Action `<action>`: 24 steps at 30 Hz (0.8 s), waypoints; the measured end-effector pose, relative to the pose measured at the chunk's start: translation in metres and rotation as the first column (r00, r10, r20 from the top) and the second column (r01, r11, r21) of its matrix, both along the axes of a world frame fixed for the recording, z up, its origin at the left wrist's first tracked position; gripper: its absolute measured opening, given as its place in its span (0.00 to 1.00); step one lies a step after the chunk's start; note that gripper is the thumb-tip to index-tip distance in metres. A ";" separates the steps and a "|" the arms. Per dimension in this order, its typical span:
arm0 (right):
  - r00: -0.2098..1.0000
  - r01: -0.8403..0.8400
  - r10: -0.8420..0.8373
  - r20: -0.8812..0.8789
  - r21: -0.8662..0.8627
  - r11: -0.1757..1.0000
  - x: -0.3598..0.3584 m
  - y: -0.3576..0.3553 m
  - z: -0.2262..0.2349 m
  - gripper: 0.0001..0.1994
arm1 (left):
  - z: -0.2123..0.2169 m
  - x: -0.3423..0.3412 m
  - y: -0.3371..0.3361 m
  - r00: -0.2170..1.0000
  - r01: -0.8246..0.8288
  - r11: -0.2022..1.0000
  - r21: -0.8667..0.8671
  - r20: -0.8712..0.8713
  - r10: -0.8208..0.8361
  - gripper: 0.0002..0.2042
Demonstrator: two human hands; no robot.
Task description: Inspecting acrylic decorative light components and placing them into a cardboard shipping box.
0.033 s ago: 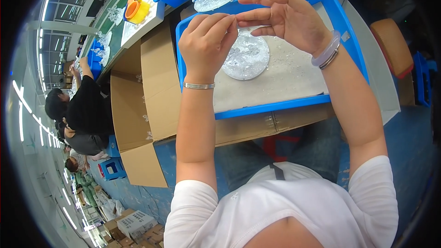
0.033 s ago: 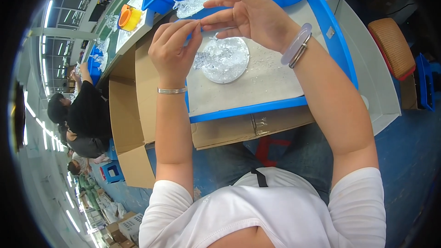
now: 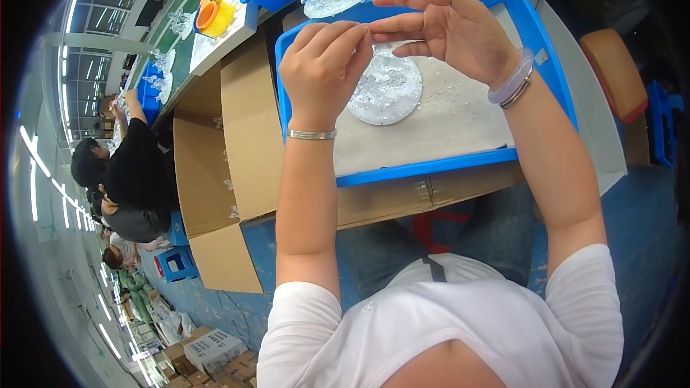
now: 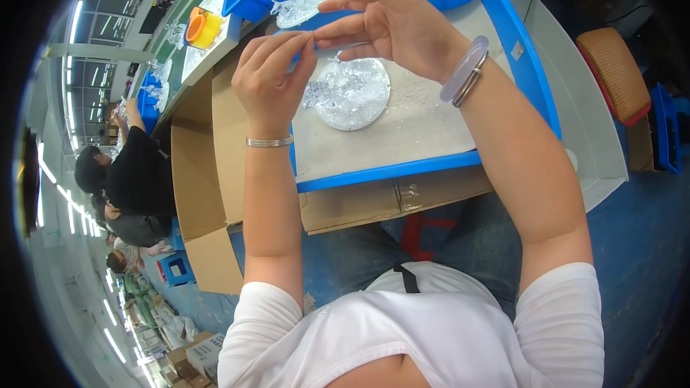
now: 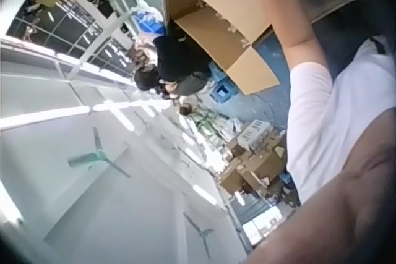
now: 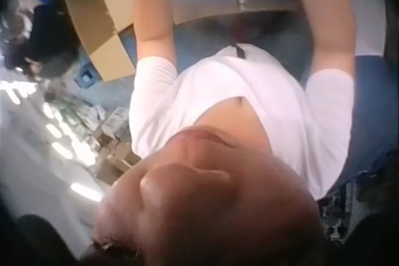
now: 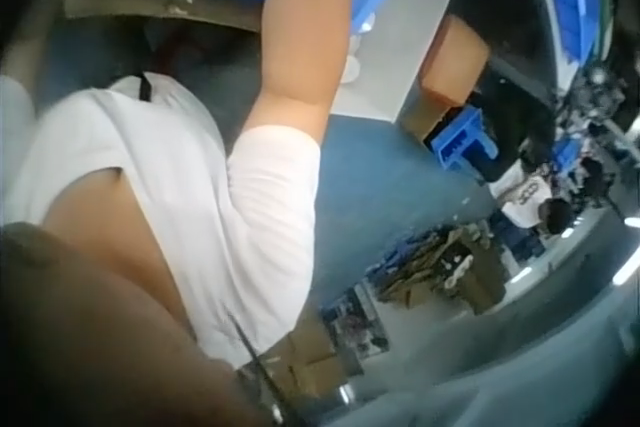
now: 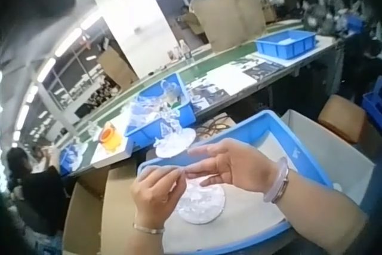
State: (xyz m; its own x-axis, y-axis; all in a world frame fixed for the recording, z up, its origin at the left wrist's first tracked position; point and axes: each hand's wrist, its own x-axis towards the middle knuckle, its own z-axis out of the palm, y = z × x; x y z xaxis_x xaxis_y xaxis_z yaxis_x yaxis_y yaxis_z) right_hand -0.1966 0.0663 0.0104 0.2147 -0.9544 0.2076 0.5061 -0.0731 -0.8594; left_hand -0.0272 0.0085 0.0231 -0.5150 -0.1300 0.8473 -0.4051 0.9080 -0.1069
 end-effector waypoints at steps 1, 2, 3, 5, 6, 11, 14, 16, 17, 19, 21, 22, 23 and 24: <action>1.000 0.004 -0.004 -0.007 0.007 1.000 0.001 0.001 0.001 0.28 | 0.001 0.000 0.001 1.000 0.005 1.000 -0.009 0.000 -0.005 0.04; 1.000 0.008 -0.007 -0.014 0.014 1.000 0.001 0.002 0.001 0.29 | 0.002 0.000 0.001 1.000 0.010 1.000 -0.017 0.000 -0.010 0.04; 1.000 0.007 -0.007 -0.009 0.015 1.000 0.001 0.002 0.002 0.29 | 0.002 0.000 0.001 1.000 0.010 1.000 -0.016 0.005 -0.010 0.04; 1.000 -0.027 0.027 0.015 0.002 1.000 0.000 0.002 0.002 0.29 | 0.002 0.000 0.000 0.999 0.026 0.999 -0.047 -0.020 -0.027 0.04; 0.999 -0.027 0.027 0.018 0.003 1.000 0.001 0.003 0.005 0.29 | 0.002 0.000 0.000 0.999 0.026 0.999 -0.047 -0.017 -0.027 0.04; 0.998 -0.069 0.069 -0.014 -0.003 0.998 0.001 0.006 0.011 0.29 | 0.002 0.000 0.000 0.994 0.076 0.997 -0.013 -0.082 -0.077 0.05; 0.998 -0.060 0.060 -0.006 0.027 0.998 0.002 0.006 0.011 0.29 | 0.001 0.000 -0.002 0.990 0.090 0.996 0.022 -0.108 -0.088 0.05; 0.996 -0.087 0.087 0.006 0.006 0.996 0.000 0.004 0.009 0.29 | 0.002 0.000 -0.001 0.989 0.093 0.995 0.039 -0.122 -0.088 0.05; 0.993 -0.114 0.114 0.017 -0.016 0.993 -0.001 0.003 0.009 0.29 | 0.003 -0.001 -0.001 0.987 0.095 0.994 0.054 -0.136 -0.087 0.05; 0.995 -0.096 0.096 0.014 0.003 0.995 0.002 0.004 0.010 0.30 | 0.000 0.002 -0.001 0.982 0.100 0.987 0.122 -0.173 -0.079 0.04; 0.997 -0.074 0.074 0.008 0.023 0.997 0.002 0.005 0.010 0.30 | -0.002 0.003 0.000 0.975 0.111 0.975 0.191 -0.211 -0.070 0.04; 0.997 -0.084 0.084 -0.002 0.003 0.996 0.001 0.005 0.010 0.30 | -0.004 0.002 0.001 0.949 0.161 0.929 0.333 -0.309 -0.054 0.04; 0.996 -0.093 0.093 -0.013 -0.016 0.996 0.000 0.005 0.010 0.31 | -0.005 0.001 0.001 0.916 0.222 0.859 0.461 -0.400 -0.022 0.03; 0.996 -0.094 0.093 -0.014 -0.017 0.995 0.000 0.005 0.011 0.31 | -0.004 0.003 0.002 0.916 0.222 0.860 0.460 -0.401 -0.022 0.03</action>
